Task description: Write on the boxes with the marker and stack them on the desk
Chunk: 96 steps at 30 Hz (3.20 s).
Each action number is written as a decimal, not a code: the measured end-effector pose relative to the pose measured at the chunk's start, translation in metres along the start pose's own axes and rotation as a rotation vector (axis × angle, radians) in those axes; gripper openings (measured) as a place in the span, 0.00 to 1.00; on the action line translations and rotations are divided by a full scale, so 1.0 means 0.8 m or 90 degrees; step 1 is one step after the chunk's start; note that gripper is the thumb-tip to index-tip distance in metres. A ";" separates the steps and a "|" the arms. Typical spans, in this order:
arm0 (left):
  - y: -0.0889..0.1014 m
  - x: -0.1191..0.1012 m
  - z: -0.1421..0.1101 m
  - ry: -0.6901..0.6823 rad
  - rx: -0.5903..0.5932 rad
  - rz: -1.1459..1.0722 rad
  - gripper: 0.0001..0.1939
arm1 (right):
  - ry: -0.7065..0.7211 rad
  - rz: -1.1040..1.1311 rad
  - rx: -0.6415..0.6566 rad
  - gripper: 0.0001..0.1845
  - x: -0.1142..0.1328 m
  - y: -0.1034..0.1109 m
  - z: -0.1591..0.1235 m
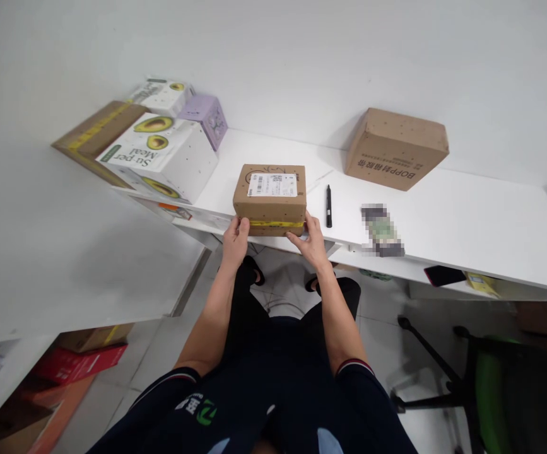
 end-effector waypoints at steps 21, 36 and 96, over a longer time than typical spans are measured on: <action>0.015 -0.033 -0.021 -0.064 -0.072 0.003 0.31 | 0.020 -0.023 -0.071 0.30 0.057 0.026 0.003; -0.012 -0.105 -0.051 -0.325 -0.065 0.183 0.19 | -0.357 0.376 -0.038 0.35 0.005 -0.068 -0.045; -0.031 -0.072 0.009 -0.340 -0.013 0.186 0.18 | -0.252 -0.140 -0.123 0.19 -0.042 0.096 0.070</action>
Point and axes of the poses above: each hand's wrist, its own z-axis towards the middle knuckle, its own y-axis out of the back of the hand, x = y × z, the point moved 4 cm from there along z, towards the middle knuckle, and after that the axes turned 13 degrees about y, right-handed, at the moved point
